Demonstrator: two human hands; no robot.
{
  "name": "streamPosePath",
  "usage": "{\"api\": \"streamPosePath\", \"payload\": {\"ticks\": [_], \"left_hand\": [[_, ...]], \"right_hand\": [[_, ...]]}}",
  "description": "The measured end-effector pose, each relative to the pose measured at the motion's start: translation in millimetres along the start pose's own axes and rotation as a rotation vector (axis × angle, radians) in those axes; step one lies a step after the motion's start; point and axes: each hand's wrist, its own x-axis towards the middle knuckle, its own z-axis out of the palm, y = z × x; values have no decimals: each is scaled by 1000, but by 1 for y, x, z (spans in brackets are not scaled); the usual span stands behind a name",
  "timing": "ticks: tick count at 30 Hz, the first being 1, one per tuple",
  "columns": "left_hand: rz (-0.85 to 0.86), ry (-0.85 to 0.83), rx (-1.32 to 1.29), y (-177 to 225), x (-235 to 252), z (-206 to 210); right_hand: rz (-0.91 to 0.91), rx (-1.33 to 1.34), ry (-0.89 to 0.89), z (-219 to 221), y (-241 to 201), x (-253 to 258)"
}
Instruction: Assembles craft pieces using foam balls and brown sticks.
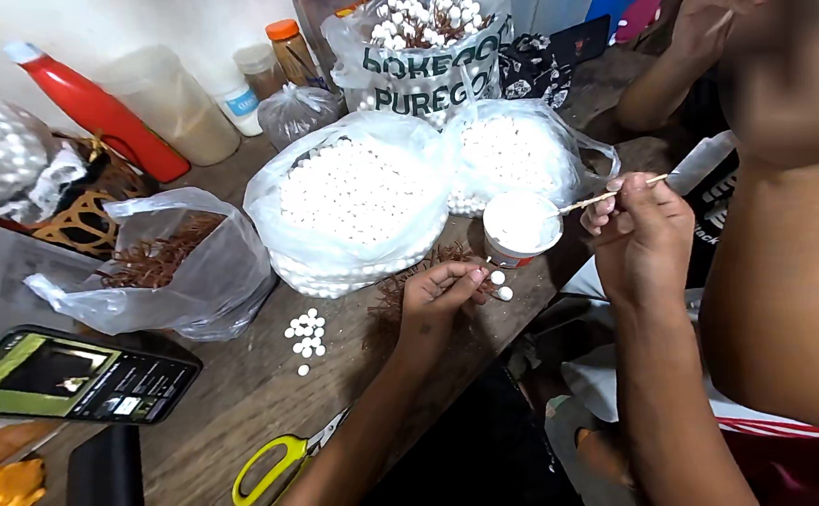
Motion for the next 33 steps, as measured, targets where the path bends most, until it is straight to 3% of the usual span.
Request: {"api": "streamPosePath", "payload": {"ticks": [4, 6, 9, 12, 15, 18, 20, 24, 28, 30, 33], "left_hand": [[6, -38, -11, 4, -14, -15], [73, -60, 47, 5, -28, -30], [82, -7, 103, 16, -51, -57], [103, 103, 138, 29, -70, -86], [97, 227, 139, 36, -86, -108], [70, 286, 100, 31, -96, -125], [63, 292, 104, 27, -99, -134], [82, 262, 74, 19, -102, -144], [132, 244, 28, 21, -102, -144], [130, 237, 40, 29, -103, -141], [128, 238, 66, 43, -102, -142]], "right_hand": [[-188, -346, -21, -9, 15, 3], [-178, -519, -65, -8, 21, 2], [-187, -731, -92, -3, 30, -5], [-270, -810, 3, 2, 23, -24], [-616, -790, 124, 17, 9, -39], [-792, -766, 23, 44, -4, -45], [-771, -822, -71, 60, -17, -32], [-477, -962, -432, 112, -29, 27], [-249, -1095, -902, 179, 19, 66], [-183, -1192, -1011, 197, 42, 70], [-160, -1270, -1022, 213, 68, 65]]}}
